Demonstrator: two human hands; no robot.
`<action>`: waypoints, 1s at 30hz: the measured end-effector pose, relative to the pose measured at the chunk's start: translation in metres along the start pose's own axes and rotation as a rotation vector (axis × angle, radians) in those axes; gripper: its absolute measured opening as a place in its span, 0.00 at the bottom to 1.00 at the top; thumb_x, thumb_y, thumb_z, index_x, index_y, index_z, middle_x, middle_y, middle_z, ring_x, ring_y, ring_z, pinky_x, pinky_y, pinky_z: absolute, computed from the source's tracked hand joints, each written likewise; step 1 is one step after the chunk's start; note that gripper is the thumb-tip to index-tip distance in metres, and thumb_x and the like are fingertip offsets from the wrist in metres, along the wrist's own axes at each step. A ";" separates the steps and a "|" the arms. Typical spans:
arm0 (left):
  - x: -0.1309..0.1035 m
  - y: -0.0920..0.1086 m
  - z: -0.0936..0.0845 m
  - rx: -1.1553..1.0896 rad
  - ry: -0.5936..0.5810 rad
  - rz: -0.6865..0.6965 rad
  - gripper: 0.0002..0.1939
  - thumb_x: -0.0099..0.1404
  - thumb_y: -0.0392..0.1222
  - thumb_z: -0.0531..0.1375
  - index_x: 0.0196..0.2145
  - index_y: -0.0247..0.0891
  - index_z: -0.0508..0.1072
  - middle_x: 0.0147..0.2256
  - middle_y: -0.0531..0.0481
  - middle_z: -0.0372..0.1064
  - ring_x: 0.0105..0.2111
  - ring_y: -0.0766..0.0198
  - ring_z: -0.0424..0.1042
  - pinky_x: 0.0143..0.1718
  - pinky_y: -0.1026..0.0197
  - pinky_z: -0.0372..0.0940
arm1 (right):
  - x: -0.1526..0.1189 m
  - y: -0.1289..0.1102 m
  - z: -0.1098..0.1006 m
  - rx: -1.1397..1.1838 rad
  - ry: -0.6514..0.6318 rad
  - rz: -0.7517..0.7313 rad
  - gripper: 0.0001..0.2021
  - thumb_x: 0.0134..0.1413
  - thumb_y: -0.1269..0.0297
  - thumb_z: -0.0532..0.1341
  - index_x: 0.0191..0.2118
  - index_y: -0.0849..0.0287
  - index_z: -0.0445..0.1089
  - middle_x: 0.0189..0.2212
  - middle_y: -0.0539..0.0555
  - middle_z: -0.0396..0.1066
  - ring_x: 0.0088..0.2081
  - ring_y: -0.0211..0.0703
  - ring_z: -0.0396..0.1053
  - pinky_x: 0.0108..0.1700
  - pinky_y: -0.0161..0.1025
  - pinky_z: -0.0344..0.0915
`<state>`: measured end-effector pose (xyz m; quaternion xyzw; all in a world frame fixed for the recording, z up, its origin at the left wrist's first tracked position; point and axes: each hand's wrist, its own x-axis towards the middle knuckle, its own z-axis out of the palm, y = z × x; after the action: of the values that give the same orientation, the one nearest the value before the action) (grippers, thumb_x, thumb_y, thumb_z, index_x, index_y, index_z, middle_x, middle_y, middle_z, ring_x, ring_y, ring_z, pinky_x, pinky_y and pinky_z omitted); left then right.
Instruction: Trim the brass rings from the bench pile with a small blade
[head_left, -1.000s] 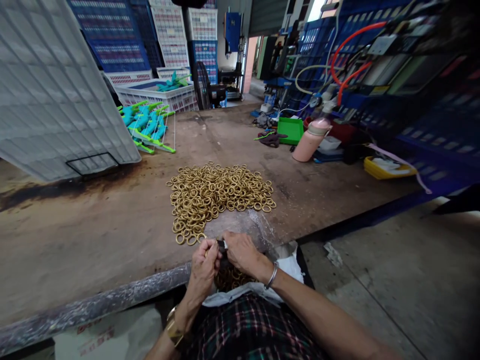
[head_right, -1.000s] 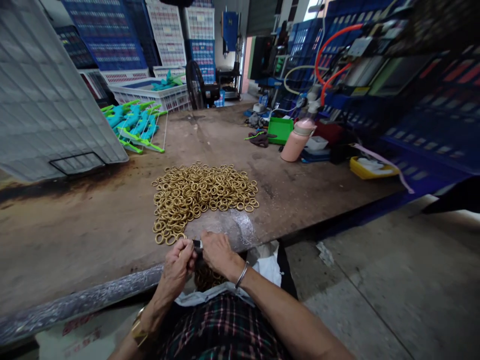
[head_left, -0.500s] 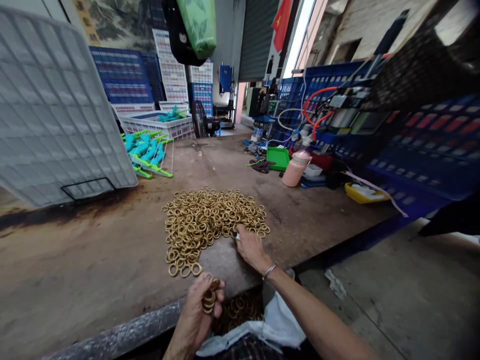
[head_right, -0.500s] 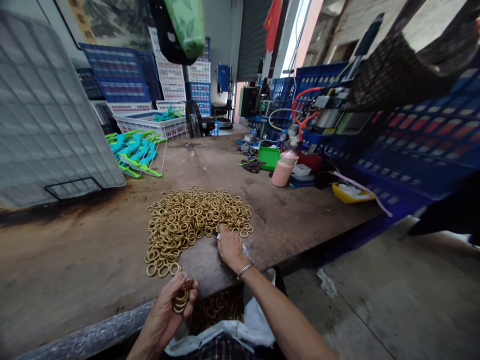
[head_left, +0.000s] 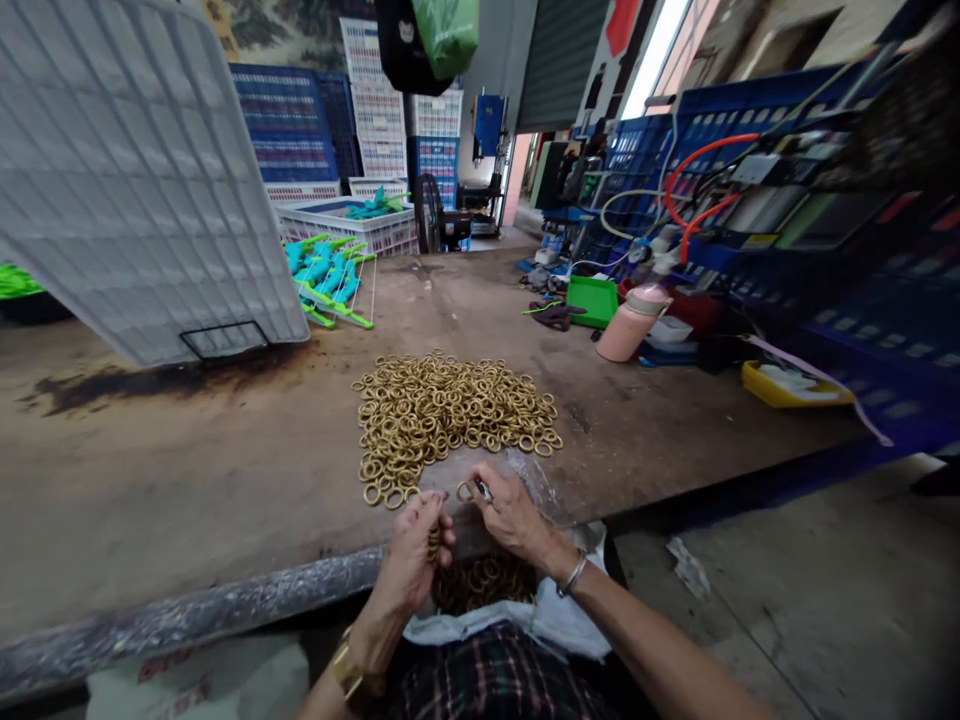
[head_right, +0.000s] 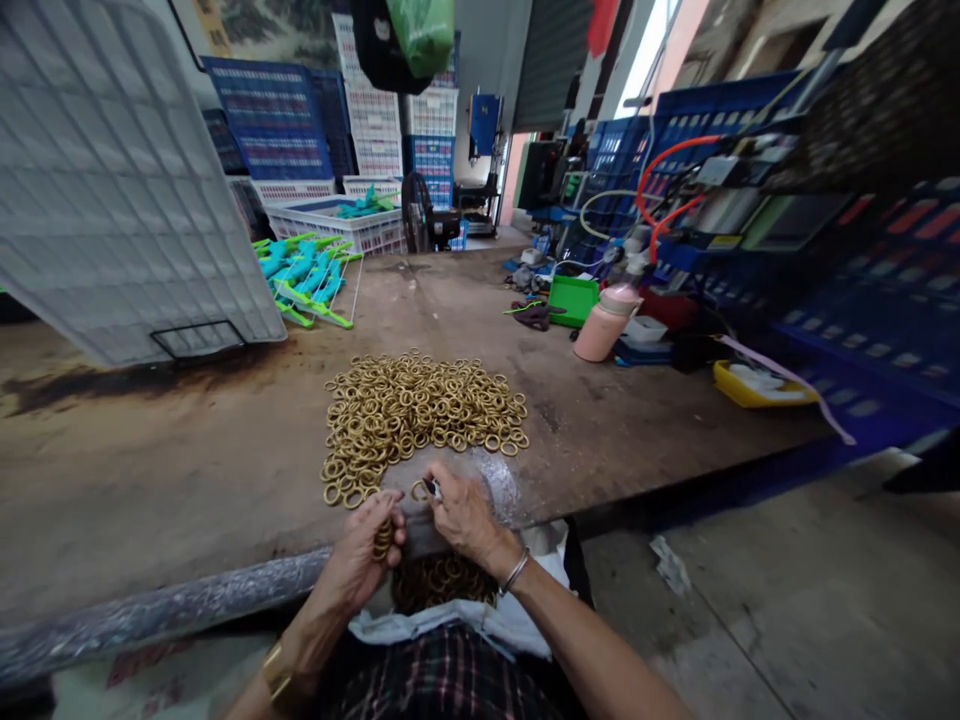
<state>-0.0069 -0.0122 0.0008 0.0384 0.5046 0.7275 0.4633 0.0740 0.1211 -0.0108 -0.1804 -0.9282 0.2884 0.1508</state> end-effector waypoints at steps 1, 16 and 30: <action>-0.001 -0.001 0.000 0.038 -0.001 0.005 0.19 0.50 0.52 0.63 0.34 0.36 0.66 0.21 0.57 0.62 0.17 0.73 0.60 0.13 0.73 0.49 | -0.003 -0.006 0.000 0.044 -0.021 -0.013 0.07 0.55 0.70 0.50 0.38 0.58 0.63 0.25 0.50 0.66 0.26 0.37 0.62 0.30 0.32 0.53; -0.011 -0.006 -0.004 0.360 -0.037 0.055 0.18 0.55 0.57 0.56 0.28 0.37 0.65 0.20 0.58 0.59 0.14 0.75 0.56 0.13 0.71 0.48 | -0.002 -0.030 0.001 0.429 -0.087 0.156 0.07 0.53 0.63 0.52 0.27 0.59 0.61 0.19 0.44 0.57 0.23 0.33 0.55 0.27 0.31 0.51; -0.010 -0.009 -0.006 0.189 -0.102 0.020 0.17 0.55 0.55 0.57 0.26 0.38 0.62 0.18 0.59 0.59 0.14 0.75 0.55 0.13 0.72 0.46 | -0.003 -0.033 -0.001 0.779 -0.157 0.224 0.08 0.54 0.61 0.50 0.28 0.59 0.59 0.20 0.44 0.60 0.22 0.32 0.56 0.28 0.31 0.55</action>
<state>0.0011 -0.0228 -0.0056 0.1241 0.5462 0.6784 0.4754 0.0688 0.0952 0.0092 -0.1869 -0.7329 0.6459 0.1040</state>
